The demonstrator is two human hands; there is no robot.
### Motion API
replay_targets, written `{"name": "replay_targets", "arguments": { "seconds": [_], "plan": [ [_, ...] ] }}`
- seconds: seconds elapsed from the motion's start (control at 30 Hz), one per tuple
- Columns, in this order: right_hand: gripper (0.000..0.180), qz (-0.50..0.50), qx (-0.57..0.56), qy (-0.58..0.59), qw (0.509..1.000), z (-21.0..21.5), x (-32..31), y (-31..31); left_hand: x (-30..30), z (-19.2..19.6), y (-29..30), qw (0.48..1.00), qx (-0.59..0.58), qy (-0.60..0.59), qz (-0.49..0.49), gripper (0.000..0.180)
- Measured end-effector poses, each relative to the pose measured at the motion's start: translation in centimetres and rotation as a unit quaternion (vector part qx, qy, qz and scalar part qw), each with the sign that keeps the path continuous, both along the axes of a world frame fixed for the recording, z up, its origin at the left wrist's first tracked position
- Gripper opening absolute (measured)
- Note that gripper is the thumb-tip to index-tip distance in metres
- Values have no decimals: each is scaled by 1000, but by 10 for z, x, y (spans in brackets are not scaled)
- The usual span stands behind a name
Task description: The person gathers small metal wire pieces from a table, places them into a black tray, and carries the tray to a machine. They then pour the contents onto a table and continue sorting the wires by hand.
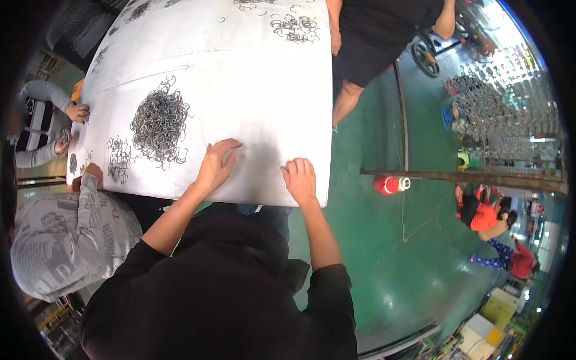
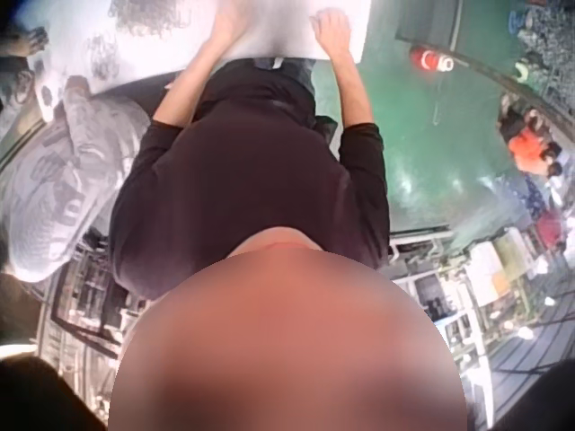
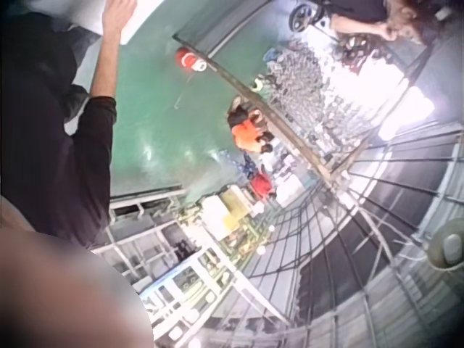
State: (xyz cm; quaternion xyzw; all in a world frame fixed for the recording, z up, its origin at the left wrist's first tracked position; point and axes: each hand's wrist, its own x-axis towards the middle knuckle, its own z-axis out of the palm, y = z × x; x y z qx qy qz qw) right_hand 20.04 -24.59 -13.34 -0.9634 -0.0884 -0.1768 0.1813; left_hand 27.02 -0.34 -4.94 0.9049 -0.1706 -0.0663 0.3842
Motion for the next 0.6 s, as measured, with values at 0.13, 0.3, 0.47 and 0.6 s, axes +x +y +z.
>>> {"name": "replay_targets", "arguments": {
  "seconds": [0.13, 0.3, 0.47, 0.6],
  "plan": [
    [21, 72, -29, -37, 996, -5, 10, -7, -15, -10, -15, 987, -126, 93, 47, 21],
    [23, 148, -13, -100, 984, -11, 35, -18, -27, -33, -33, 892, -278, 341, 101, 28],
    [28, 67, 154, 54, 984, 7, 44, -14, -25, -50, -48, 754, -404, 499, 135, 44],
    [21, 25, 353, 62, 933, 35, 49, 26, -20, -53, -69, 645, -478, 574, 160, 48]
  ]
}}
